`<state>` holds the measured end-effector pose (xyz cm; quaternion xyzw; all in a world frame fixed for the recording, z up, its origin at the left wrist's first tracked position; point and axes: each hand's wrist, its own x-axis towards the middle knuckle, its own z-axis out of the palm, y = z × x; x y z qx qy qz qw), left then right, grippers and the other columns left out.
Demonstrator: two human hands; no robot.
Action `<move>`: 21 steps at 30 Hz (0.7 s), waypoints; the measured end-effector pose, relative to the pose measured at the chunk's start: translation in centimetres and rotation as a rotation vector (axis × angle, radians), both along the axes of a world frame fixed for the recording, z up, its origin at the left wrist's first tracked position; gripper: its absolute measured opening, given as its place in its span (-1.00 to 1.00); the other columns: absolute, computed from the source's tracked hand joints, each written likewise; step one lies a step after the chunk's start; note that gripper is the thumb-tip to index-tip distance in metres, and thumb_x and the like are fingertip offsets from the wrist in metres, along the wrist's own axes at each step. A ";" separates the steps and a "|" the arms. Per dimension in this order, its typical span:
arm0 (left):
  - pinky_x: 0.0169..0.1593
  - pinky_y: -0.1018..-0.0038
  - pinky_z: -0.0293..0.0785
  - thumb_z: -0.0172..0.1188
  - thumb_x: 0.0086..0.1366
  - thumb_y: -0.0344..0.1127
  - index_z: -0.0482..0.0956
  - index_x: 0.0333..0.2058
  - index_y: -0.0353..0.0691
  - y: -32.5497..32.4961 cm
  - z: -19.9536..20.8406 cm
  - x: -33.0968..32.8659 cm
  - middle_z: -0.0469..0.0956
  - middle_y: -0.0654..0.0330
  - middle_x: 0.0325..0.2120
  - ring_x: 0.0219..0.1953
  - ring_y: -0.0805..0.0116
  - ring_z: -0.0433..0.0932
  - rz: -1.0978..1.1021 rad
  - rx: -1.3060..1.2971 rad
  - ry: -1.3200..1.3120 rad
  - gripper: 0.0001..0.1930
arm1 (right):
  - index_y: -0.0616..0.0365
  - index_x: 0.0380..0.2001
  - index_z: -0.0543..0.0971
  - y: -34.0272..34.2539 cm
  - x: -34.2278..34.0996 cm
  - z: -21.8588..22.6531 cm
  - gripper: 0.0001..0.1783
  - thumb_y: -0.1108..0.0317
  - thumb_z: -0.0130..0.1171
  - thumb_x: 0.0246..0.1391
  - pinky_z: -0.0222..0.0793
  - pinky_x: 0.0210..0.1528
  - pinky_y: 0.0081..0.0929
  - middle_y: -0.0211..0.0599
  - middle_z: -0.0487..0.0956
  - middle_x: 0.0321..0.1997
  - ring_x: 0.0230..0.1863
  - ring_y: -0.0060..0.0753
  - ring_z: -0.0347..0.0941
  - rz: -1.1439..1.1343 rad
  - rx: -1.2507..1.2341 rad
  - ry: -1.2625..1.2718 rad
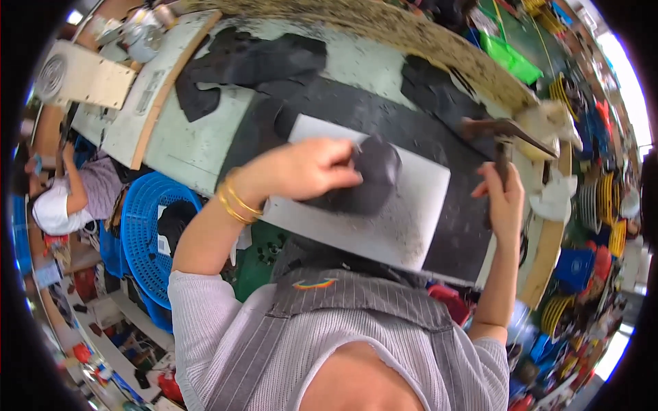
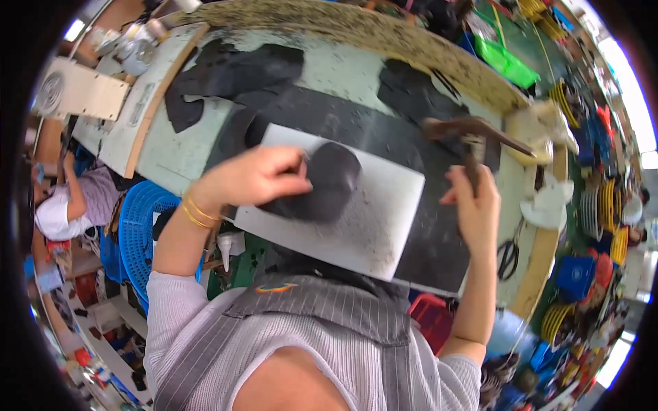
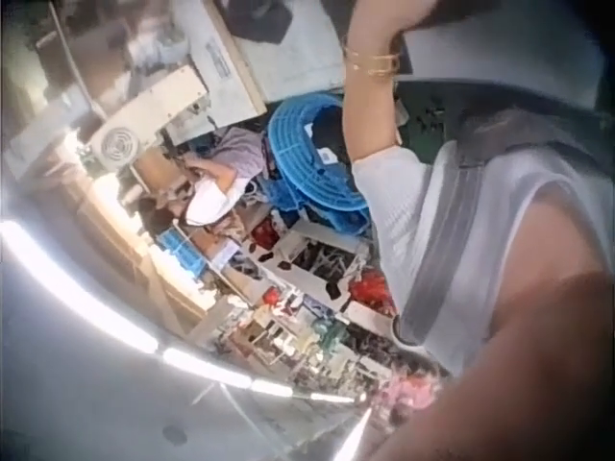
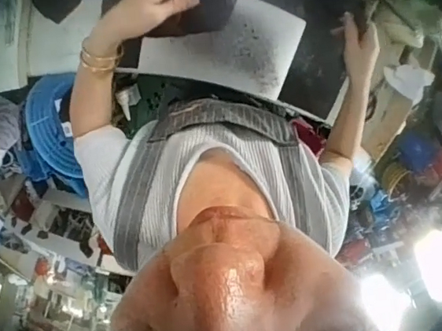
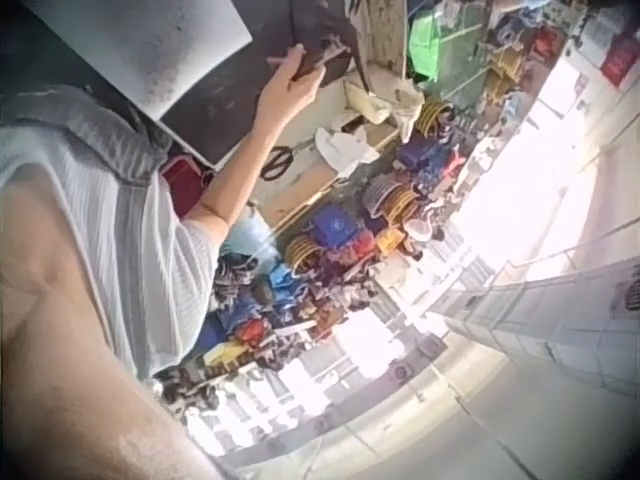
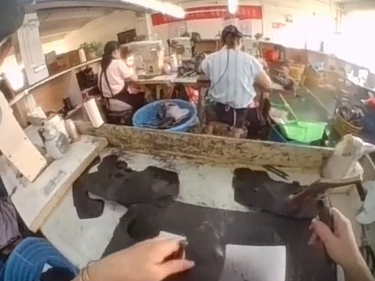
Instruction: Hammering a punch tool into leather shoe components to create holes or attach parts during assembly.
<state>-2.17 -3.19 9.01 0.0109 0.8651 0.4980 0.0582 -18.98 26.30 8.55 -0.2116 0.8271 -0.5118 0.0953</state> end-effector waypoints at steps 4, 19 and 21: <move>-0.30 0.50 0.41 0.18 0.22 -0.31 0.42 -0.40 -0.31 5.6 -8.4 0.4 0.43 0.24 -0.44 -0.46 0.35 0.44 0.309 0.262 0.227 -0.81 | 0.29 -0.26 0.38 -0.1 7.3 -0.3 -0.75 0.32 0.10 0.10 0.35 -0.52 -0.31 -0.09 0.52 -0.53 -0.56 -0.18 0.49 0.278 0.317 0.067; -0.22 0.64 0.45 0.19 0.14 -0.56 0.51 -0.38 -0.32 9.1 -8.4 -2.0 0.58 0.26 -0.44 -0.36 0.58 0.53 0.485 0.507 0.103 -0.93 | 0.26 -0.36 0.26 3.3 10.2 -4.4 -0.74 0.29 0.05 0.13 0.31 -0.50 -0.11 0.11 0.47 -0.60 -0.51 0.20 0.43 0.327 0.348 0.032; -0.16 0.62 0.45 0.17 0.17 -0.54 0.50 -0.34 -0.32 9.2 -8.2 -1.9 0.58 0.26 -0.38 -0.29 0.56 0.53 0.490 0.472 0.059 -0.93 | 0.25 -0.37 0.27 3.3 10.1 -3.8 -0.73 0.28 0.06 0.13 0.30 -0.50 -0.11 0.11 0.46 -0.60 -0.51 0.20 0.43 0.318 0.339 -0.001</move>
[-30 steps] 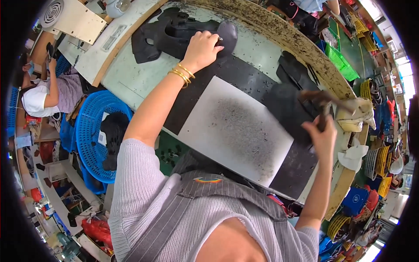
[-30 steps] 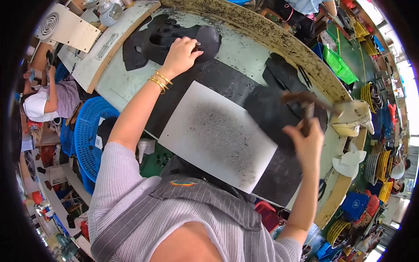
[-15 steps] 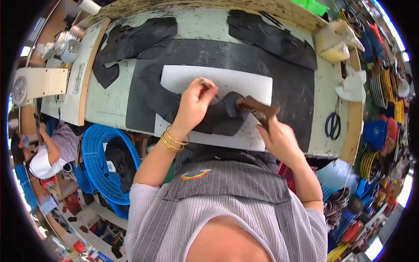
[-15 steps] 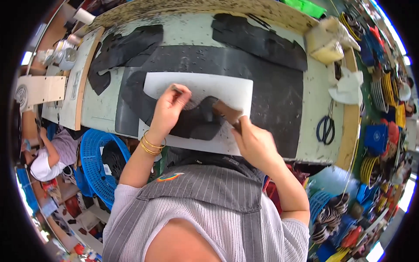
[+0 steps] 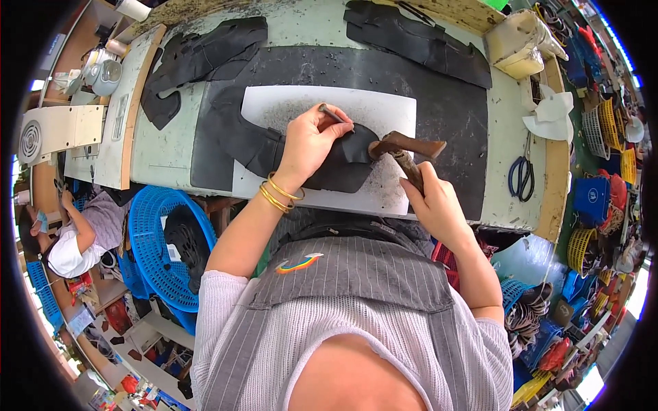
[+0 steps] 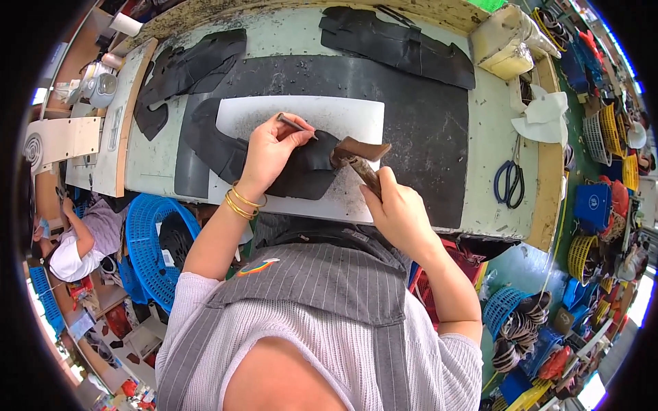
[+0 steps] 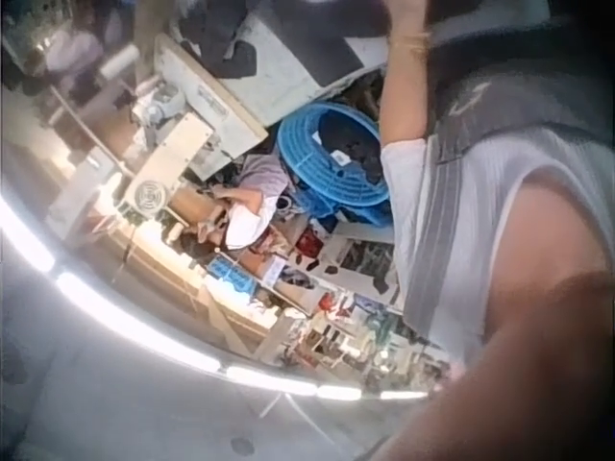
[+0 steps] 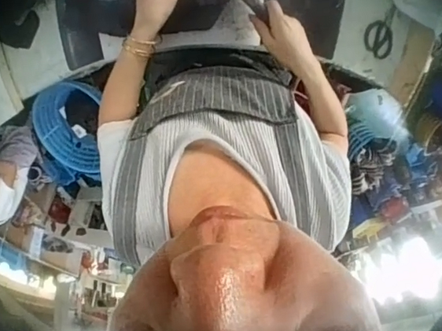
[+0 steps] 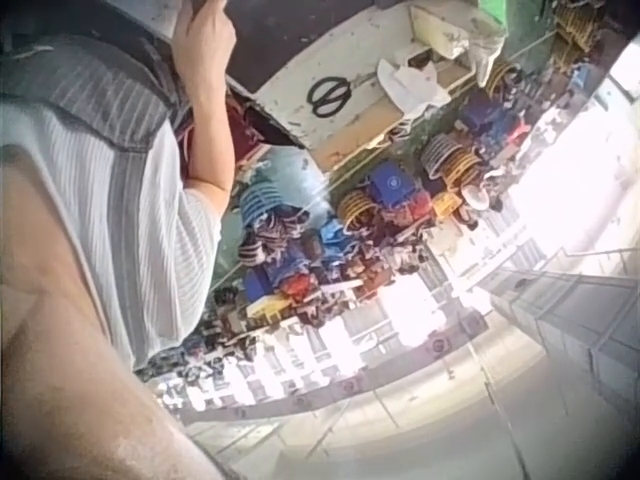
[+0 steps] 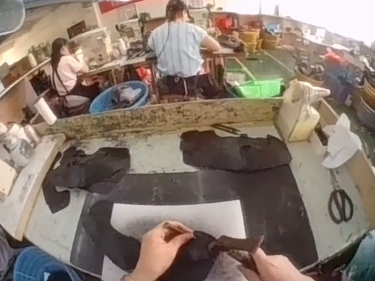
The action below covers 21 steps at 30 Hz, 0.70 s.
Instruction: Hammering a punch tool into leather shoe components to create holes or attach parts during assembly.
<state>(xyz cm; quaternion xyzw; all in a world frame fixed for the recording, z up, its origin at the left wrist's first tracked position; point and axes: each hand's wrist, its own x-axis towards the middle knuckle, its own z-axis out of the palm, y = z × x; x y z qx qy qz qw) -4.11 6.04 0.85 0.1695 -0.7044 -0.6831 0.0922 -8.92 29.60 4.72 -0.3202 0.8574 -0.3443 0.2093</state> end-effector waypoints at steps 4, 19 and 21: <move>-0.23 0.64 0.44 0.19 0.16 -0.51 0.51 -0.36 -0.30 0.6 -0.1 -0.1 0.60 0.27 -0.41 -0.33 0.59 0.54 0.020 -0.178 -0.007 -0.93 | 0.24 -0.38 0.29 -0.9 -2.5 3.5 -0.74 0.29 0.10 0.12 0.31 -0.53 -0.24 0.06 0.45 -0.62 -0.55 0.14 0.45 -0.099 -0.064 0.066; -0.11 0.56 0.49 0.04 0.25 -0.55 0.42 -0.29 -0.30 0.4 -0.5 0.0 0.58 0.16 -0.31 -0.22 0.46 0.54 -0.100 0.102 0.025 -0.93 | 0.28 -0.45 0.23 0.5 -1.2 2.9 -0.73 0.36 0.07 0.11 0.24 -0.56 -0.24 0.08 0.40 -0.63 -0.57 0.16 0.38 -0.042 0.026 -0.057; -0.11 0.56 0.48 0.06 0.24 -0.54 0.44 -0.30 -0.32 0.7 -0.5 0.1 0.58 0.15 -0.32 -0.23 0.46 0.54 -0.105 0.059 0.033 -0.95 | 0.28 -0.45 0.23 0.7 -1.2 3.3 -0.73 0.36 0.08 0.11 0.24 -0.56 -0.25 0.08 0.40 -0.64 -0.58 0.14 0.37 -0.069 0.036 -0.053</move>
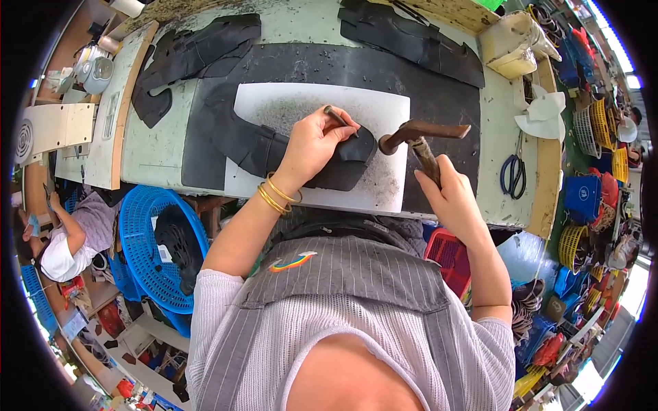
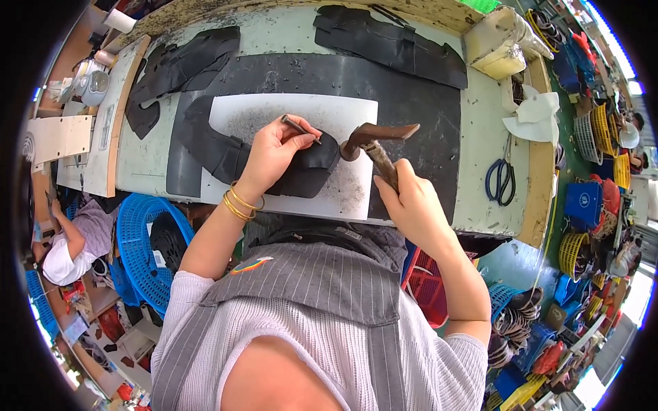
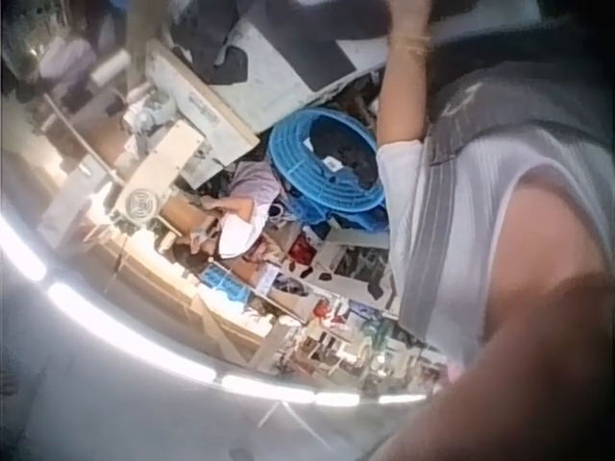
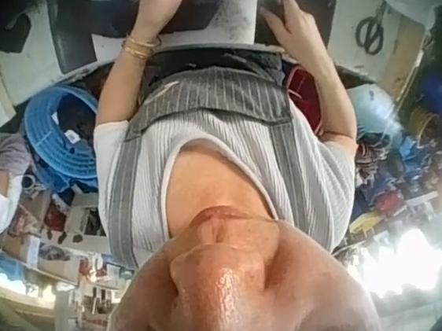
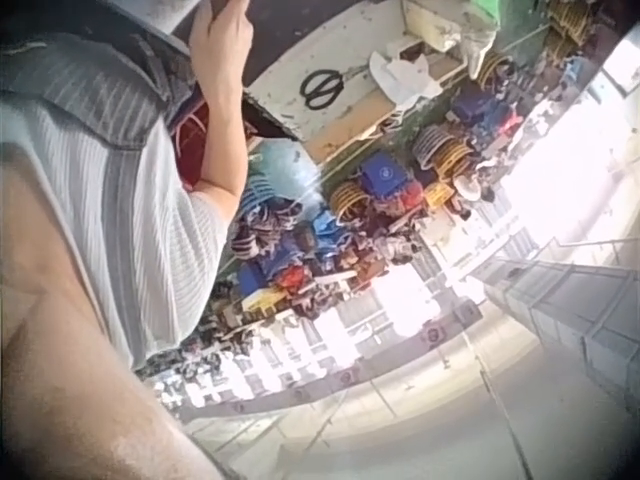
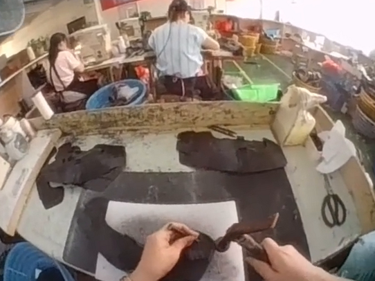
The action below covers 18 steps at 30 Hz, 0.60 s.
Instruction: Hammering a punch tool into leather shoe components to create holes or attach parts during assembly.
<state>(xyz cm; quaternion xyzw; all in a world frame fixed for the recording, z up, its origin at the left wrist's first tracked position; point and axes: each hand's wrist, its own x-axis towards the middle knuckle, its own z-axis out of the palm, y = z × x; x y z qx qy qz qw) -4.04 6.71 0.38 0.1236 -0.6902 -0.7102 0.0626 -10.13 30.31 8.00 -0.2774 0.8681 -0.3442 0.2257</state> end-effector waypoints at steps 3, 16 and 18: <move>-0.17 0.57 0.48 0.10 0.23 -0.52 0.47 -0.33 -0.32 0.4 -0.2 -0.1 0.60 0.19 -0.34 -0.28 0.53 0.54 0.022 -0.081 0.034 -0.96 | 0.25 -0.45 0.23 -0.1 -1.3 0.8 -0.72 0.35 0.11 0.10 0.23 -0.58 -0.32 0.01 0.37 -0.66 -0.67 0.01 0.27 -0.051 -0.027 0.124; -0.16 0.57 0.48 0.03 0.26 -0.54 0.42 -0.26 -0.32 0.9 -0.1 0.0 0.57 0.14 -0.32 -0.21 0.48 0.52 -0.006 0.147 -0.024 -0.92 | 0.28 -0.43 0.21 0.5 -0.5 0.1 -0.72 0.35 0.06 0.11 0.24 -0.55 -0.15 0.11 0.40 -0.65 -0.56 0.24 0.34 0.087 0.015 0.069; -0.12 0.59 0.47 0.02 0.27 -0.55 0.41 -0.26 -0.33 0.7 0.2 0.0 0.56 0.12 -0.29 -0.18 0.47 0.51 -0.060 0.203 -0.043 -0.92 | 0.25 -0.47 0.21 1.0 -0.3 -0.1 -0.71 0.37 0.10 0.11 0.10 -0.61 -0.42 -0.17 0.27 -0.72 -0.67 -0.43 0.08 -0.026 -0.064 0.034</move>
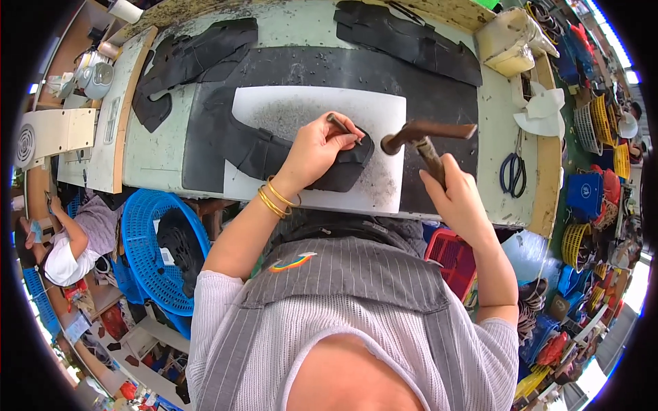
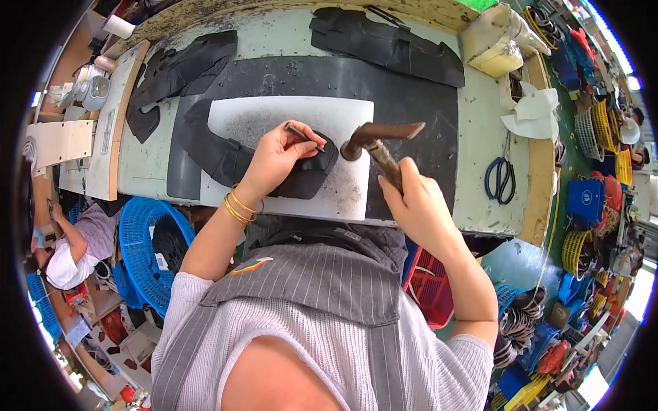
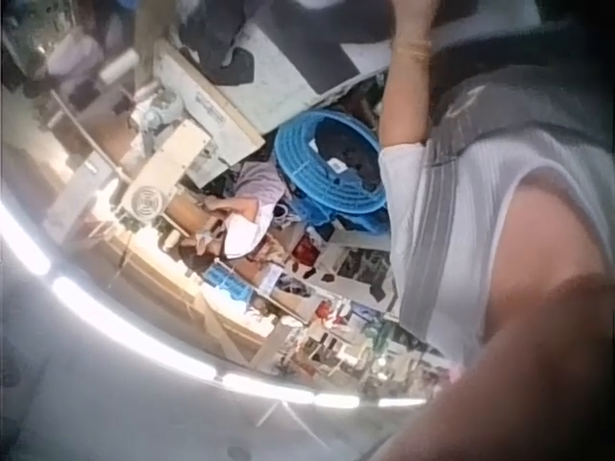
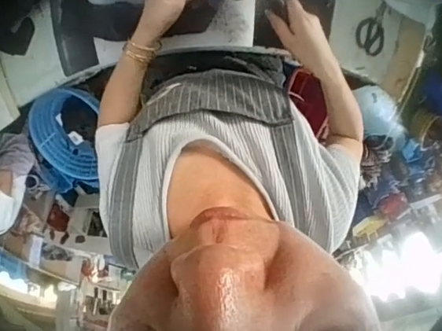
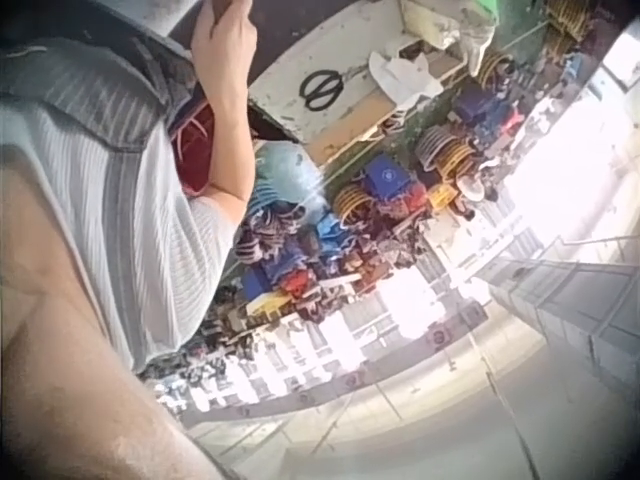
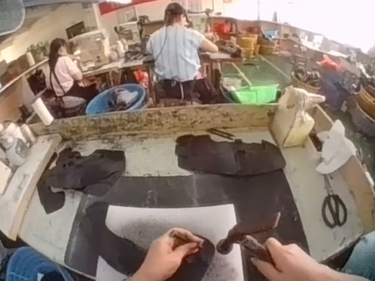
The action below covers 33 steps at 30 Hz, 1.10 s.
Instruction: Hammering a punch tool into leather shoe components to create holes or attach parts during assembly.
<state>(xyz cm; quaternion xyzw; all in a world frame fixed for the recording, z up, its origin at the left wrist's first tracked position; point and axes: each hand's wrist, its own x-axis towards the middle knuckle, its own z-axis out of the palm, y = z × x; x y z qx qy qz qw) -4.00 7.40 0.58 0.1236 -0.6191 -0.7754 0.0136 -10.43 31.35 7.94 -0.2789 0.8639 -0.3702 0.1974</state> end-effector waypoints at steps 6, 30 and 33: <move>-0.13 0.59 0.47 0.05 0.26 -0.55 0.44 -0.29 -0.34 0.8 0.0 -0.2 0.58 0.16 -0.31 -0.23 0.48 0.53 0.000 -0.170 0.039 -0.95 | 0.25 -0.47 0.23 -0.3 -1.9 2.1 -0.72 0.37 0.12 0.10 0.20 -0.60 -0.37 -0.05 0.35 -0.69 -0.71 -0.23 0.20 -0.071 -0.014 0.132; -0.39 0.41 0.43 0.12 0.22 -0.38 0.37 -0.34 -0.19 -10.0 -0.7 5.3 0.49 0.16 -0.47 -0.46 0.12 0.51 0.304 -1.268 0.380 -0.89 | 0.27 -0.51 0.27 3.2 -1.0 0.8 -0.72 0.37 0.14 0.09 0.06 -0.60 -0.49 -0.30 0.23 -0.71 -0.62 -0.57 0.03 -0.289 -0.025 -0.090; -0.41 0.27 0.40 0.09 0.25 -0.19 0.40 -0.37 -0.19 -3.3 0.6 2.5 0.48 0.11 -0.51 -0.47 0.04 0.50 0.388 -1.262 0.191 -0.81 | 0.26 -0.50 0.28 1.5 -1.4 1.5 -0.73 0.37 0.14 0.08 0.06 -0.61 -0.49 -0.32 0.24 -0.72 -0.64 -0.59 0.04 -0.257 -0.076 -0.056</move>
